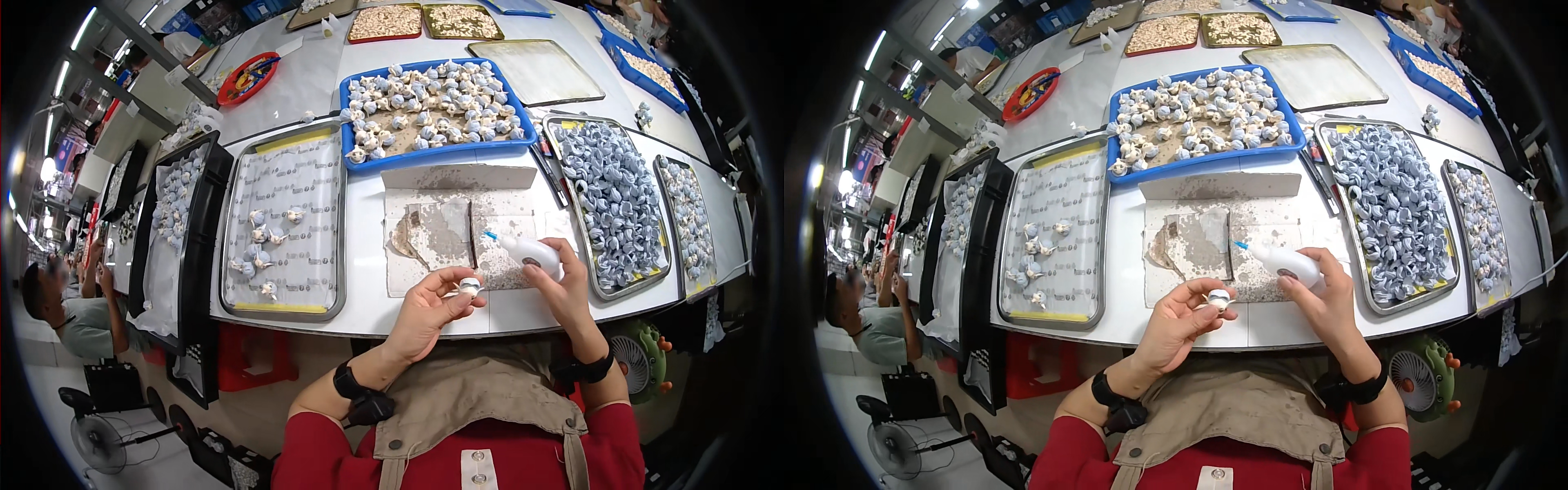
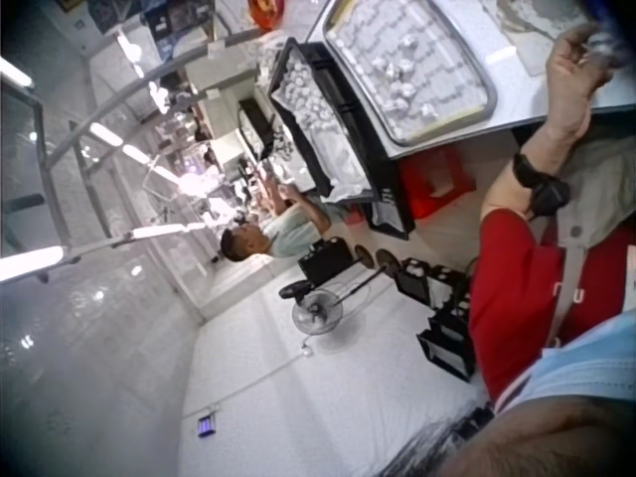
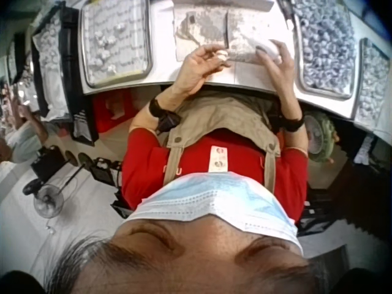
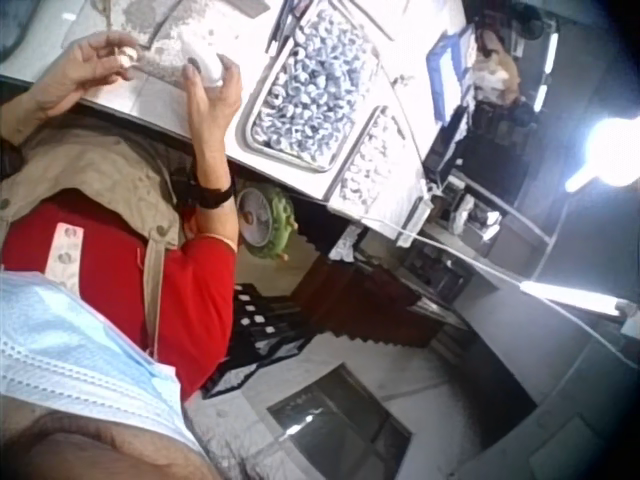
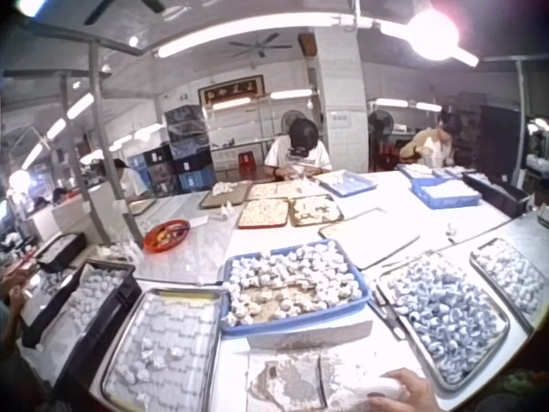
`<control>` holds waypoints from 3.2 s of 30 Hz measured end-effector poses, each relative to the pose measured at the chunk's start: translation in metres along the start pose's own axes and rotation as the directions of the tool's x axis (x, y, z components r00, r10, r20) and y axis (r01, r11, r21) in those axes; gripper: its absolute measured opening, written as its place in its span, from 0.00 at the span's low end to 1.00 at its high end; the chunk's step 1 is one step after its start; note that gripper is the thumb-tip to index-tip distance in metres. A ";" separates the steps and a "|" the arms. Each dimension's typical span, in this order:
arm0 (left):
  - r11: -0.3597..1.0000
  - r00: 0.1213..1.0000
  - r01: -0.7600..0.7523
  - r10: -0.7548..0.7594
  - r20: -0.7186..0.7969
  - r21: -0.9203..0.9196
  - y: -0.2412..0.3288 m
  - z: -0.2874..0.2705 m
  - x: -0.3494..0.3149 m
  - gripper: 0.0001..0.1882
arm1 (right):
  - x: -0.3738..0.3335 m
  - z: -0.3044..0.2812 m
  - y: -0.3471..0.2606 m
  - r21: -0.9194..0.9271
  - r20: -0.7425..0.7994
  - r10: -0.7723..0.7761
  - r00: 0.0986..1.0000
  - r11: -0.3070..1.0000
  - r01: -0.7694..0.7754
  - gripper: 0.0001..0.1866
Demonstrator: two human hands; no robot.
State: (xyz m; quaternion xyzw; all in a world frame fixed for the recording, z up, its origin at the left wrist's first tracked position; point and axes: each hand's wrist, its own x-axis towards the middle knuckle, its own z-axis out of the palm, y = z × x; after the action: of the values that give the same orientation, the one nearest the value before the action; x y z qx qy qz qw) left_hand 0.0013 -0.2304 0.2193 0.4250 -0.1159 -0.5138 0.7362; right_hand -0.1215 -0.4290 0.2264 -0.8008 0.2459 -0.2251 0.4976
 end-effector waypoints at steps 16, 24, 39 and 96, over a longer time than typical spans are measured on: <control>0.963 0.989 -0.133 0.145 -0.036 0.234 -0.005 0.013 -0.009 0.20 | -0.028 -0.030 -0.059 -0.359 0.042 -0.464 0.885 0.819 0.447 0.17; 0.969 0.986 -0.155 0.163 -0.025 0.194 -0.006 0.012 -0.009 0.20 | -0.023 -0.024 -0.064 -0.394 0.083 -0.505 0.859 0.775 0.494 0.17; 0.976 0.990 -0.111 0.125 -0.070 0.186 -0.002 0.011 -0.008 0.17 | -0.019 -0.023 -0.063 -0.404 0.066 -0.472 0.879 0.793 0.456 0.16; 0.992 0.980 0.054 -0.076 0.185 0.117 -0.006 0.014 0.011 0.20 | 0.017 -0.012 -0.070 -0.266 0.613 -0.548 0.569 0.535 0.802 0.27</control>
State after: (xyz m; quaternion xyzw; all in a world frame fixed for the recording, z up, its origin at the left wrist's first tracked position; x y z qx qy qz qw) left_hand -0.0061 -0.2473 0.2209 0.4181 -0.1998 -0.5685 0.6798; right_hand -0.1035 -0.4211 0.2973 -0.9610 -0.1693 -0.1343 0.1725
